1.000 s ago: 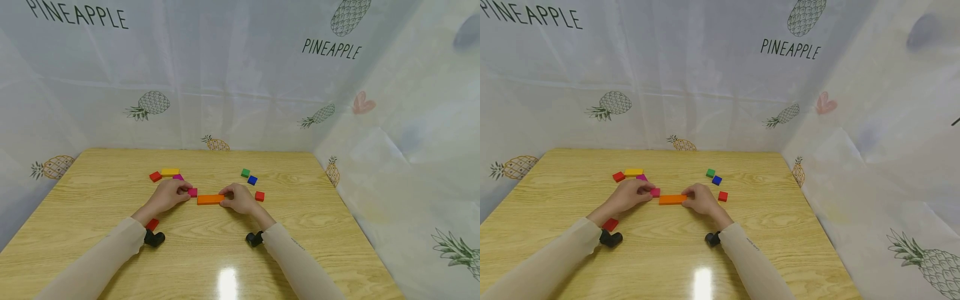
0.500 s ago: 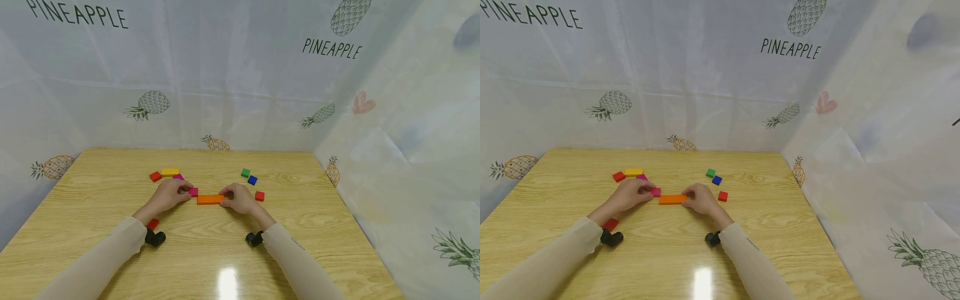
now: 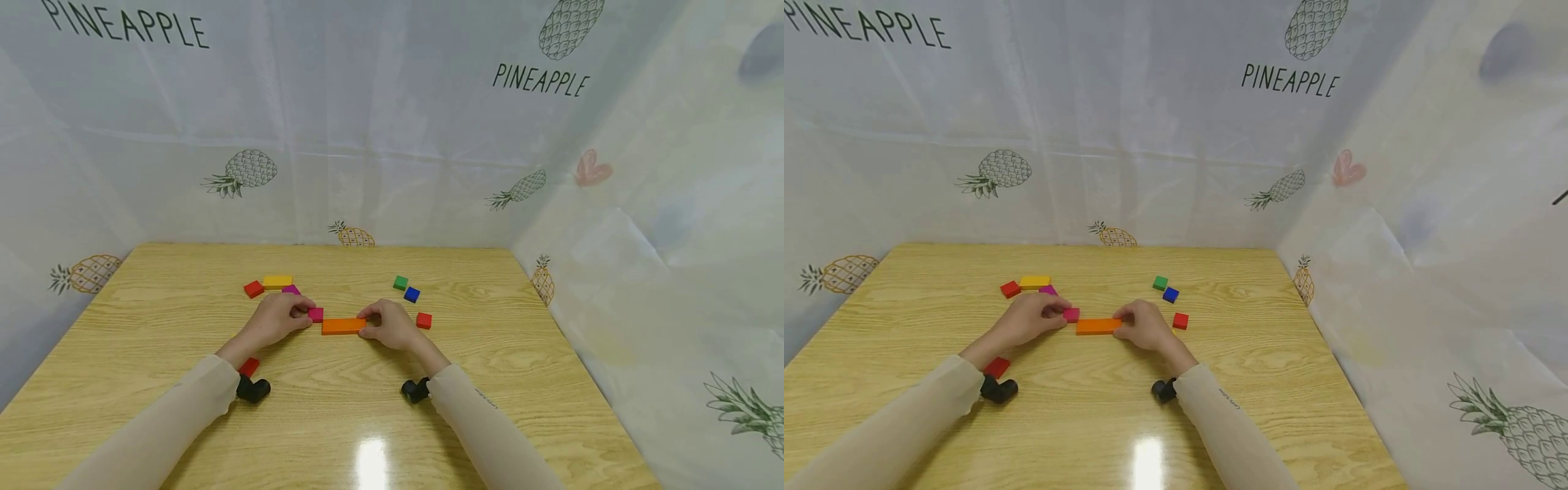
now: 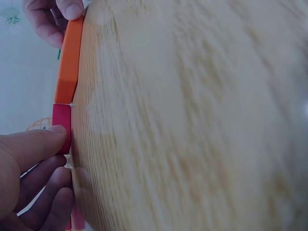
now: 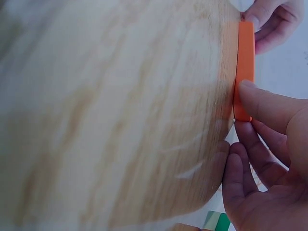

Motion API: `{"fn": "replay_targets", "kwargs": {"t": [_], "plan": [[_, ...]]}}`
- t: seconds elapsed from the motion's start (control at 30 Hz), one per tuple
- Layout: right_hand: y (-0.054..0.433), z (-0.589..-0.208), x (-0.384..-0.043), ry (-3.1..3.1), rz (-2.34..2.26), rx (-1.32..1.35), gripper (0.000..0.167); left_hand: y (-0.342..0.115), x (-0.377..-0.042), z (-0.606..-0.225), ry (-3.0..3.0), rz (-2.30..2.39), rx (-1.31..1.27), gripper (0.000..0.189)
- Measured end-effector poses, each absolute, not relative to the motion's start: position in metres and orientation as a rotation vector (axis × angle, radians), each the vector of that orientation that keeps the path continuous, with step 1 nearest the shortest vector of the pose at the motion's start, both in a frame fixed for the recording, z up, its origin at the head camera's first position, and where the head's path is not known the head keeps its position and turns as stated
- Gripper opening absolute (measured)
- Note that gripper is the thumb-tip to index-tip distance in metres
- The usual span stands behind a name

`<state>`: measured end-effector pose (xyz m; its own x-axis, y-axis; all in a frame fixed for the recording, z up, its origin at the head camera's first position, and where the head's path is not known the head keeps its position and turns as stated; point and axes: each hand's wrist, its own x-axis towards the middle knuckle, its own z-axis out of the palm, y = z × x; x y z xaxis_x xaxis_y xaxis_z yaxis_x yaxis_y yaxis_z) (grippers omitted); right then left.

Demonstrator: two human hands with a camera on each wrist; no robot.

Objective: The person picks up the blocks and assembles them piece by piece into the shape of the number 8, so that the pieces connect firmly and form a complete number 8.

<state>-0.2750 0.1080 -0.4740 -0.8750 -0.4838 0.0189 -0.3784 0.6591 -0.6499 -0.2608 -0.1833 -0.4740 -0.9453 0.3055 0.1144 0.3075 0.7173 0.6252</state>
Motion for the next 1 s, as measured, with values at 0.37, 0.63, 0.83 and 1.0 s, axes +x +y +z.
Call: {"fn": "replay_targets", "kwargs": {"t": [0.37,0.63,0.83,1.0], "plan": [[0.109,-0.4733,-0.2748,2.704,-1.029,-0.714,0.026,-0.1831,-0.2612,-0.4746,-2.907,-1.055,-0.522,0.028],[0.1091,-0.4753,-0.276,2.707,-1.025,-0.722,0.026,-0.1837,-0.2602,-0.474,-2.904,-1.064,-0.531,0.029],[0.1093,-0.4758,-0.2767,2.711,-1.027,-0.718,0.026,-0.1838,-0.2596,-0.4738,-2.898,-1.074,-0.537,0.032],[0.1091,-0.4756,-0.2764,2.711,-1.025,-0.717,0.026,-0.1863,-0.2586,-0.4743,-2.902,-1.083,-0.516,0.036]]}}
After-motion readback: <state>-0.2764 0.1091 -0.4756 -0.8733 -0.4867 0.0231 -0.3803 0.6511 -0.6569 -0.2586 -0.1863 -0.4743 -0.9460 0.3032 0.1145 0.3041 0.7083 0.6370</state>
